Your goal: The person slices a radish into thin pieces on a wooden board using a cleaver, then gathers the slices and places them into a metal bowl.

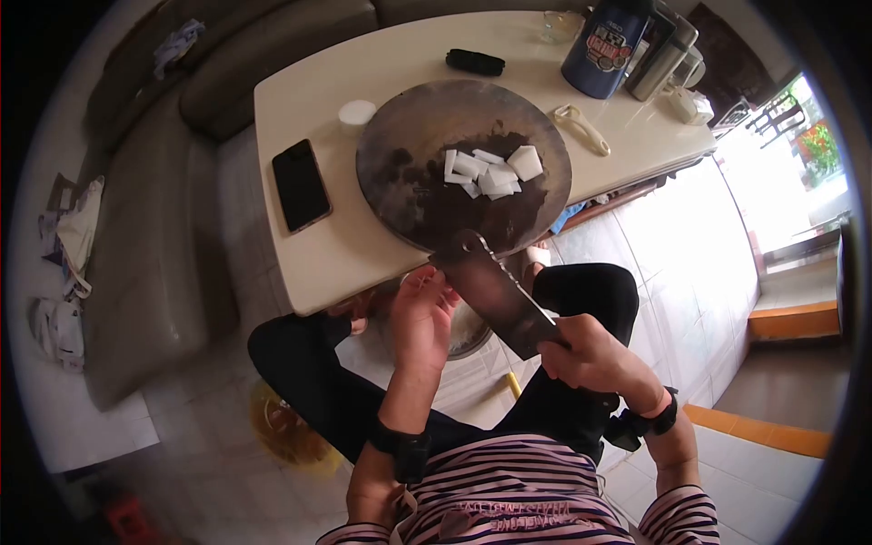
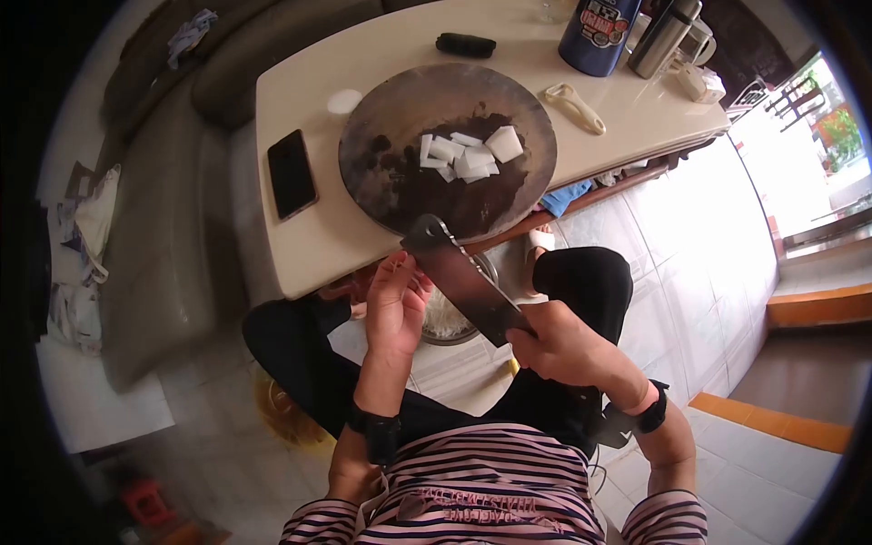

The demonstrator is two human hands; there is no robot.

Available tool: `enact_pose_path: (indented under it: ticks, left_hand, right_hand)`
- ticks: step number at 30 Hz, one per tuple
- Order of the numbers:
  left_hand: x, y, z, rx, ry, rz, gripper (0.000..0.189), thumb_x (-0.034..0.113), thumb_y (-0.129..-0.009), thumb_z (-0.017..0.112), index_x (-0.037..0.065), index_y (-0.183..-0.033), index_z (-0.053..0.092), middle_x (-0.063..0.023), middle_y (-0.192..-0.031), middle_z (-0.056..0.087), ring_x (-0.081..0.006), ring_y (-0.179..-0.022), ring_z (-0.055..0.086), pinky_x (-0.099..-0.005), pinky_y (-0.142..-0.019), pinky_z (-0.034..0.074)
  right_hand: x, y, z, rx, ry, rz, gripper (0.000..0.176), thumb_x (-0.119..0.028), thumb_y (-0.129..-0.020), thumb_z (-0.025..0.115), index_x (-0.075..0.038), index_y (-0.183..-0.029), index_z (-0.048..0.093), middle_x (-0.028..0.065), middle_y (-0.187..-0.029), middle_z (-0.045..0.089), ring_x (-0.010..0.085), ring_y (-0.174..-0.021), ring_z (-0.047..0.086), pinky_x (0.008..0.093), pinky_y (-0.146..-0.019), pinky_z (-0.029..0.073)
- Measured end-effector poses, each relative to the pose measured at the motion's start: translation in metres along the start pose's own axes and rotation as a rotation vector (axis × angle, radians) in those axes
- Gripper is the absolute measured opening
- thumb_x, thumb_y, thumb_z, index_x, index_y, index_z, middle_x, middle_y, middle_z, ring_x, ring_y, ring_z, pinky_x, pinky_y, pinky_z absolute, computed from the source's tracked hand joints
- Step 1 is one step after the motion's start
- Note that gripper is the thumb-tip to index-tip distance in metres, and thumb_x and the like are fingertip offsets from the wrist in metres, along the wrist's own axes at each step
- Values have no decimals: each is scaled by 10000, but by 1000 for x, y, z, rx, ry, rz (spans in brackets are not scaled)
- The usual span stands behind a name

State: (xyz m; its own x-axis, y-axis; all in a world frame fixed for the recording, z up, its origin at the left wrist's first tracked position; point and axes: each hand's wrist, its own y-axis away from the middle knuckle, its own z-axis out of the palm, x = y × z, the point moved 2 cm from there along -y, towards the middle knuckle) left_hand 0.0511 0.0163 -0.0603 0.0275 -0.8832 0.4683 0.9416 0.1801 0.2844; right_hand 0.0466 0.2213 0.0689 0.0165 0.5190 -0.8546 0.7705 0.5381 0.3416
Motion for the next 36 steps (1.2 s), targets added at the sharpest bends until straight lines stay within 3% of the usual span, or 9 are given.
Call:
enact_pose_path:
  ticks: [3,6,9,12,17,20,23,30,36]
  left_hand:
    - [-6,8,-8,135,-55,-74,122,23,-916,616,63,-1031,622,-53,-991,655,-132,-881,627,-277,-839,493]
    - [-22,4,-51,158,-153,-138,206,58,-920,627,50,-1126,608,-58,-1030,656,-144,-910,625,-290,-866,483]
    - [-45,-14,-97,274,-513,-245,441,272,-933,630,32,-1294,548,-68,-1266,579,-175,-1204,501,-366,-1064,326]
    - [-72,-33,-145,386,-617,-76,452,316,-925,621,-12,-1234,591,-82,-1190,609,-138,-1105,526,-313,-960,385]
    - [-58,-31,-142,480,-631,-168,478,235,-908,634,46,-1331,516,-94,-1327,569,-230,-1268,487,-458,-1072,283]
    - [-60,-33,-151,465,-599,-220,554,157,-896,643,53,-1401,438,-120,-1389,514,-277,-1327,435,-440,-1145,172]
    - [-66,-36,-166,428,-719,-207,517,187,-908,627,49,-1376,456,-112,-1373,516,-269,-1306,449,-416,-1141,191]
    - [-66,-43,-178,480,-687,-293,494,273,-925,599,40,-1344,480,-117,-1379,489,-278,-1298,446,-417,-1103,298]
    - [-63,-38,-174,454,-618,-251,427,142,-913,636,25,-1299,497,-145,-1256,567,-285,-1175,557,-411,-1023,438]
  right_hand:
    - [23,18,-5,-101,-274,179,291,-133,-920,554,26,-678,581,17,-565,568,68,-446,506,237,-424,380]
    - [44,38,-15,-59,-470,110,266,-125,-929,547,14,-703,581,31,-574,570,59,-414,482,206,-382,340]
    - [78,54,-18,101,-764,84,153,-99,-938,556,22,-846,564,62,-556,535,57,-368,403,208,-355,322]
    - [95,53,-20,135,-1009,49,119,-71,-932,540,32,-874,552,66,-548,514,59,-355,375,213,-341,325]
    - [109,49,-15,211,-1220,-30,141,-72,-933,528,49,-864,552,66,-555,514,56,-331,356,212,-314,316]
    - [114,47,-15,219,-1293,-126,174,-70,-919,521,96,-960,550,66,-470,462,69,-294,351,224,-269,298]
    - [109,47,-17,151,-1350,-163,159,-68,-947,493,74,-919,558,66,-553,512,58,-324,364,214,-302,332]
    - [114,46,-15,165,-1283,-185,185,-83,-930,518,97,-959,546,61,-466,462,68,-292,353,223,-264,299]
    - [111,48,-15,156,-1310,-165,167,-73,-942,507,89,-955,545,74,-524,502,58,-322,374,216,-288,324]
